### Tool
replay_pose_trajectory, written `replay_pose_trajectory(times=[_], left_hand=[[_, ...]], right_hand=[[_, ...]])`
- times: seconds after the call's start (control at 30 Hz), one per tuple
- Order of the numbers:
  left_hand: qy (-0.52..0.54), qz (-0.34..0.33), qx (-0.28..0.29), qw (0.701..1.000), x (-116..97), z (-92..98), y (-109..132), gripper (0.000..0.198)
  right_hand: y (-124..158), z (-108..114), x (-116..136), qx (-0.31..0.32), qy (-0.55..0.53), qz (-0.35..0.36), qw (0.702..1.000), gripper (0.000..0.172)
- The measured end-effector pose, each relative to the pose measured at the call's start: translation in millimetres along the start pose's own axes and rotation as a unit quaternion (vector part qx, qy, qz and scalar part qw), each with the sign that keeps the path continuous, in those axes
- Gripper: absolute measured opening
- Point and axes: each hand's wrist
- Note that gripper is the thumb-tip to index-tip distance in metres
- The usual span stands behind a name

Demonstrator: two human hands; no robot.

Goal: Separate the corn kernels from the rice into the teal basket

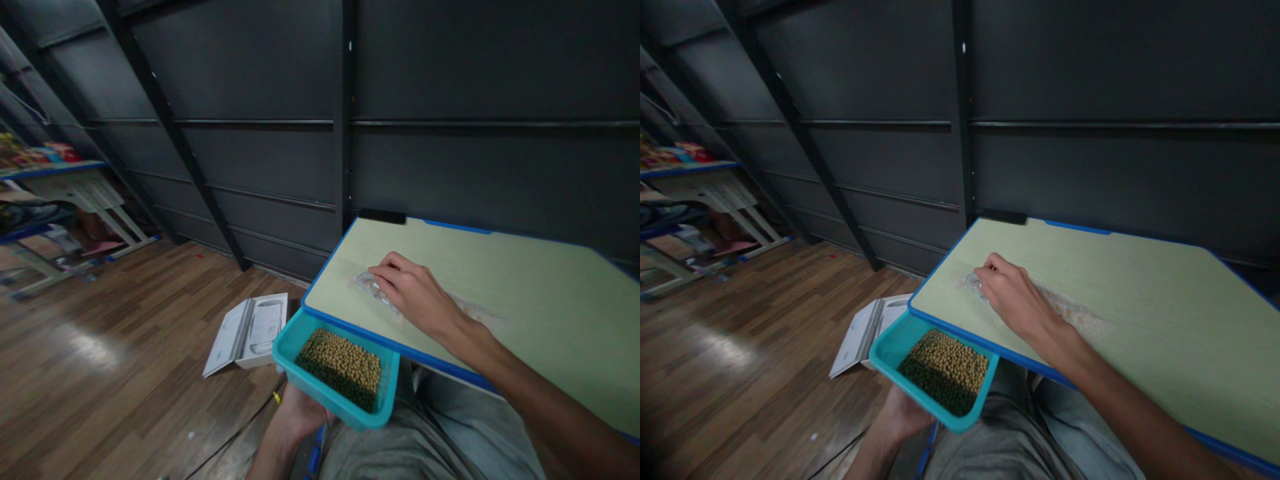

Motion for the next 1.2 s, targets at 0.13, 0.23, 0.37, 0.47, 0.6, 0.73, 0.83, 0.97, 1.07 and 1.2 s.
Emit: replay_pose_trajectory(times=[0.13, 0.23, 0.37, 0.47, 0.6, 0.73, 0.83, 0.97, 1.07, 1.2], left_hand=[[-0.005, 0.000, 0.003, 1.000, 1, -2.9, 1, 0.041], [-0.007, -0.002, 0.006, 1.000, 1, -5.7, 2, 0.041], [-0.005, -0.003, -0.001, 1.000, 0, -9.0, 5, 0.042], [-0.003, 0.003, -0.010, 1.000, -1, -10.0, 6, 0.045], [0.000, 0.003, -0.016, 1.000, 0, -7.4, 5, 0.045], [-0.005, -0.005, 0.005, 1.000, 1, -3.9, 3, 0.047], [-0.013, -0.008, 0.022, 1.000, 1, -3.7, 3, 0.047], [-0.023, -0.007, 0.022, 0.999, 0, -6.1, 5, 0.045], [-0.013, -0.001, 0.017, 1.000, 0, -7.5, 6, 0.045], [-0.009, -0.003, -0.004, 1.000, 0, -8.0, 5, 0.044]], right_hand=[[-3, 3, -3, -0.037, -0.010, 0.000, 0.999, 0.022], [-6, 4, -5, -0.043, 0.001, -0.006, 0.999, 0.021], [-7, 1, -4, -0.022, 0.008, -0.003, 1.000, 0.022], [-6, -2, -2, -0.016, -0.001, -0.005, 1.000, 0.023], [-5, -4, 0, -0.016, -0.022, -0.011, 1.000, 0.023], [-6, -3, 5, -0.010, -0.050, -0.023, 0.998, 0.022], [-7, -3, 8, -0.010, -0.065, -0.026, 0.997, 0.023], [-6, -6, 8, -0.012, -0.089, -0.014, 0.996, 0.022], [-5, -8, 7, -0.007, -0.103, -0.015, 0.995, 0.022], [-3, -10, 7, -0.006, -0.121, -0.013, 0.993, 0.021]])
Point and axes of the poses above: each hand's wrist, its own y-axis away from the middle knuckle, its own z-axis out of the back of the hand, x = y × z, and after that the axes turned 13 degrees about -x, right-handed
